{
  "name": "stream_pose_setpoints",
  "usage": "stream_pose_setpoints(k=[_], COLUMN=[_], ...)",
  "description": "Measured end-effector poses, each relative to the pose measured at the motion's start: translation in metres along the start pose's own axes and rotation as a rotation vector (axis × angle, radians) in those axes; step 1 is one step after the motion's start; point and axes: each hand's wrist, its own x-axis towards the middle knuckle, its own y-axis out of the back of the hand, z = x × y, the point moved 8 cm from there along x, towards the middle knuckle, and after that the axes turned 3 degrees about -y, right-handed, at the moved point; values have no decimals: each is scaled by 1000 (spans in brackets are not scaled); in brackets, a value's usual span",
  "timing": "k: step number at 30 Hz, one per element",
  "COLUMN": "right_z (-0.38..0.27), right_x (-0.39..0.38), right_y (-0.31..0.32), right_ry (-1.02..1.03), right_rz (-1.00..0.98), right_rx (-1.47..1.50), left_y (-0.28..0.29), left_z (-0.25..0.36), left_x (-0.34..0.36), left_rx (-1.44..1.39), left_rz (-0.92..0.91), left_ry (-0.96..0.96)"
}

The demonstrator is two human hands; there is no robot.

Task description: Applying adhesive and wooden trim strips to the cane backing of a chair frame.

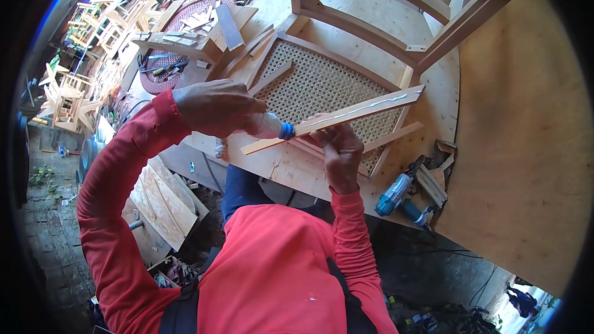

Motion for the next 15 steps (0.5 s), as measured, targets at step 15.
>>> stream_pose_setpoints(k=[15], right_z=[-33], right_x=[11], right_y=[10], right_ry=[50], right_rz=[3], right_rx=[143], left_y=[-32], left_z=[-23], left_x=[-13], left_rx=[60], left_rz=[-15], left_ry=[15])
